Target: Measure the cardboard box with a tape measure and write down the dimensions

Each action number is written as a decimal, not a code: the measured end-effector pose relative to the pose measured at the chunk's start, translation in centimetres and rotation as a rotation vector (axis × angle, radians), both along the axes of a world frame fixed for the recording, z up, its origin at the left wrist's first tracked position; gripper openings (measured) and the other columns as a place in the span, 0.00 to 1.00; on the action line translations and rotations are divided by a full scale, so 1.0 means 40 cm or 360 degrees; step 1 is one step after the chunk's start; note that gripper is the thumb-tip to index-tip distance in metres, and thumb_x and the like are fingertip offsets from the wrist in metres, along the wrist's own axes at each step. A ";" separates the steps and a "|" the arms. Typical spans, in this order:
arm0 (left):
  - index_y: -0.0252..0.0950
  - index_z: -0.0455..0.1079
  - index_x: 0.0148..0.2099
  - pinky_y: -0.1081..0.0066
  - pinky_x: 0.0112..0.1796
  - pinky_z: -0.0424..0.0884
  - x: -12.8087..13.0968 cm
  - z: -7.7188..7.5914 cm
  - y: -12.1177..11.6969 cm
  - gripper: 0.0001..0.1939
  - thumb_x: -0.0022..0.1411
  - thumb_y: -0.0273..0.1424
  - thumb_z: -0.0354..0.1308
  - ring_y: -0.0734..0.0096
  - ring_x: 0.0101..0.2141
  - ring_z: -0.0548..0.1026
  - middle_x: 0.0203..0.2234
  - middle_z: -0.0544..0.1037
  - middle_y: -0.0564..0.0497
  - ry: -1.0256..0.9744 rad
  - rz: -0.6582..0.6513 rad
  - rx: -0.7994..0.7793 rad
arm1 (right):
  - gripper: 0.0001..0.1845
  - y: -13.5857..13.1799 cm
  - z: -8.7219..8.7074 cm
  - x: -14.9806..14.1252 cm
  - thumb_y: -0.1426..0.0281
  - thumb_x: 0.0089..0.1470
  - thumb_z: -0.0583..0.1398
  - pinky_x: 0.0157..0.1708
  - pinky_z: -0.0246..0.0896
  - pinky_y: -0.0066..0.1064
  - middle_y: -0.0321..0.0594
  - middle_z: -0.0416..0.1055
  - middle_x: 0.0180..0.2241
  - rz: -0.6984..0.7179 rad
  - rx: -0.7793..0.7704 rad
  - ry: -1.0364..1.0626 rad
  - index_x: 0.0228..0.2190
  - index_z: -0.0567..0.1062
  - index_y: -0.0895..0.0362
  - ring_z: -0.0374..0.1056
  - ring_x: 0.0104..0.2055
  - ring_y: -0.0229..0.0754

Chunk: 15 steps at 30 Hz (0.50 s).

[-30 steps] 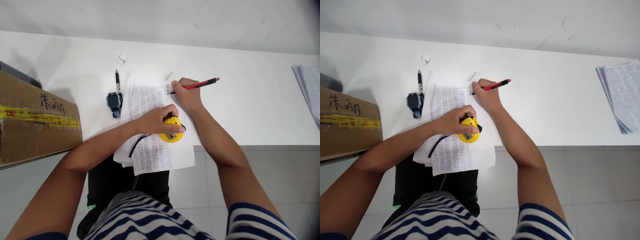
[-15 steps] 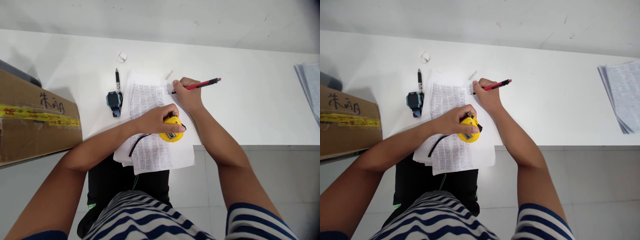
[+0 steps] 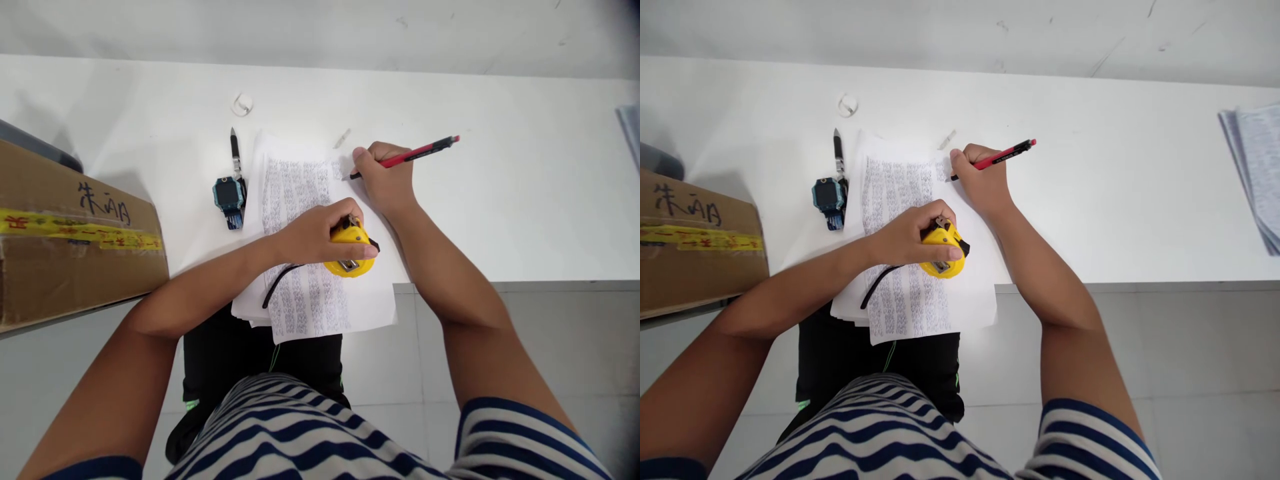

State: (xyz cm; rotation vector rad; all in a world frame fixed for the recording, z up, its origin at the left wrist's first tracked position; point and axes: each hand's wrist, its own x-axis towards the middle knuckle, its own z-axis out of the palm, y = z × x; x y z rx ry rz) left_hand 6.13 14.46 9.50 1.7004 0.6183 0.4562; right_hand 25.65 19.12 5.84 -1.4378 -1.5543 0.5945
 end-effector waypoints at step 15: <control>0.44 0.64 0.35 0.58 0.41 0.71 -0.206 0.170 -0.238 0.27 0.45 0.56 0.69 0.58 0.45 0.76 0.34 0.78 0.49 0.0195 0.0804 0.0969 | 0.42 -0.237 0.201 -0.199 0.34 0.52 0.51 0.41 0.72 0.43 0.44 0.73 0.49 0.1012 -0.0077 0.0555 0.60 0.66 0.44 0.73 0.45 0.48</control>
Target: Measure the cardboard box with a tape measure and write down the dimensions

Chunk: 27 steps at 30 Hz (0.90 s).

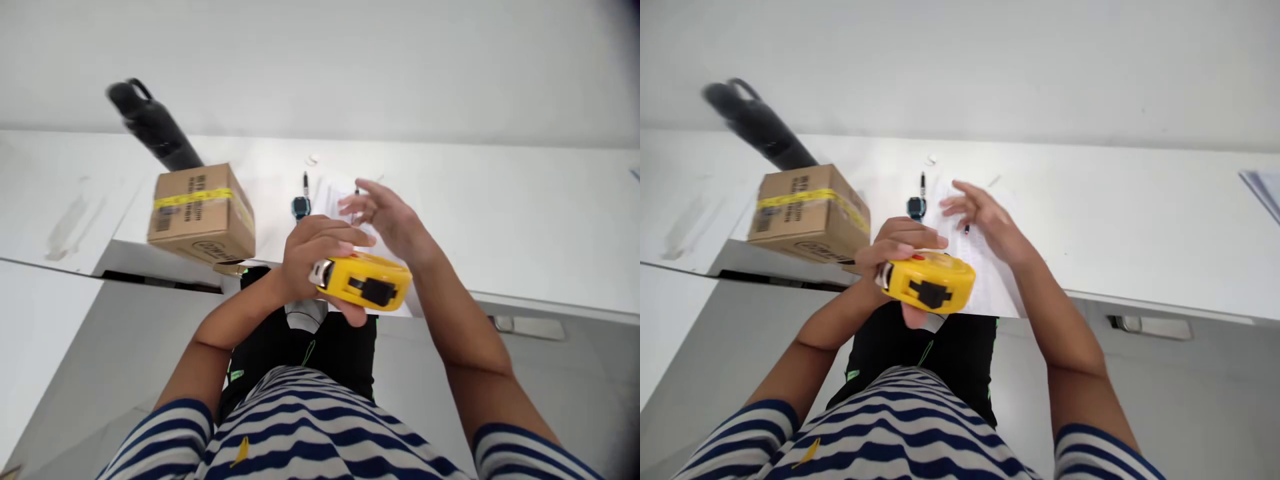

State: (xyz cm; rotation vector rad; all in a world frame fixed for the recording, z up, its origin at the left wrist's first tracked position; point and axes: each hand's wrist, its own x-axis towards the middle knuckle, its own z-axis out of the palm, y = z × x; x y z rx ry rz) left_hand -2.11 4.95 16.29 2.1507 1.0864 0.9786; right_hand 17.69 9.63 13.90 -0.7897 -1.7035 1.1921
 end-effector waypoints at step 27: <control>0.39 0.55 0.28 0.75 0.20 0.58 -0.723 0.131 -0.074 0.25 0.56 0.53 0.60 0.80 0.17 0.54 0.17 0.52 0.61 -0.0966 0.1046 -0.0737 | 0.30 0.040 0.132 -0.319 0.50 0.49 0.67 0.31 0.68 0.32 0.42 0.76 0.39 -0.0466 0.0070 -0.0067 0.47 0.75 0.57 0.70 0.35 0.40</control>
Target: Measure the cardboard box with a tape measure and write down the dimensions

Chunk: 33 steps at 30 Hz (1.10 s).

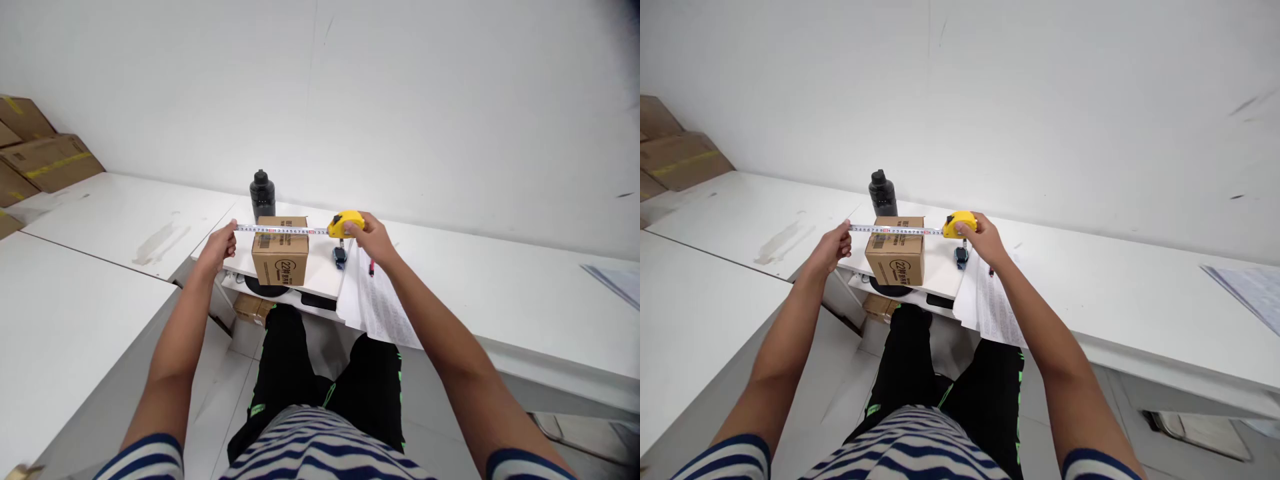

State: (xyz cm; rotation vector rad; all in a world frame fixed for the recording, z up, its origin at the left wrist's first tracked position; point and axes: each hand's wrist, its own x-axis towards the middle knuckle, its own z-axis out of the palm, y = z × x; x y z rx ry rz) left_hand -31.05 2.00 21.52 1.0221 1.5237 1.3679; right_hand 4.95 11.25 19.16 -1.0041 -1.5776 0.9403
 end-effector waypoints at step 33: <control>0.38 0.60 0.26 0.72 0.22 0.54 0.055 -0.015 0.019 0.24 0.59 0.53 0.58 0.76 0.19 0.59 0.18 0.63 0.56 0.0633 -0.0367 -0.0213 | 0.30 -0.050 0.050 -0.084 0.49 0.49 0.65 0.43 0.67 0.44 0.44 0.72 0.49 0.0102 0.0258 -0.0400 0.48 0.69 0.53 0.69 0.46 0.49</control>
